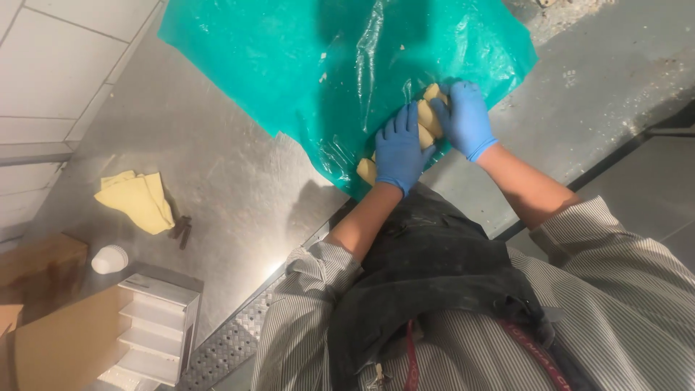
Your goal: Rolling chocolate sticks into pastry dough to make pain au chocolat.
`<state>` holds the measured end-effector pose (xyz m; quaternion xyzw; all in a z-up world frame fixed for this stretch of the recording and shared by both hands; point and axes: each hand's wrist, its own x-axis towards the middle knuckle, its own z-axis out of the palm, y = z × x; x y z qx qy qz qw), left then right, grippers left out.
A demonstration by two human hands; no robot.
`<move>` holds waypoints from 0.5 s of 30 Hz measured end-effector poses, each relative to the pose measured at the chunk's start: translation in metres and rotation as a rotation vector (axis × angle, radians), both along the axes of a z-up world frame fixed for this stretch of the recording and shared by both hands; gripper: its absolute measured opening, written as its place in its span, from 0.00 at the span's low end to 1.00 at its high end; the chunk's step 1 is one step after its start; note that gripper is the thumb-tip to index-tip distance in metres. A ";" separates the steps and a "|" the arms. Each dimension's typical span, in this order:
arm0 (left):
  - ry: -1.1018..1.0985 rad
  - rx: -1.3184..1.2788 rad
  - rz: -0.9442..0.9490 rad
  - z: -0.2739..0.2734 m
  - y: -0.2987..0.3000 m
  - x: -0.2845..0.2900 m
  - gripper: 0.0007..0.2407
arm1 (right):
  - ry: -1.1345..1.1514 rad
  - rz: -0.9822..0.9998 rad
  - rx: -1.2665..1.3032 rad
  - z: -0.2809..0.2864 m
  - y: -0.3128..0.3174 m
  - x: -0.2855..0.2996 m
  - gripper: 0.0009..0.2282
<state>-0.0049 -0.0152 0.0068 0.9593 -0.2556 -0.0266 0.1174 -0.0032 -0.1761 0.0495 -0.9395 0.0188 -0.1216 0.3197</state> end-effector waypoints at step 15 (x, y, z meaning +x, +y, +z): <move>-0.341 -0.261 0.871 0.033 0.406 0.049 0.22 | -0.217 0.227 0.134 0.053 0.031 -0.033 0.14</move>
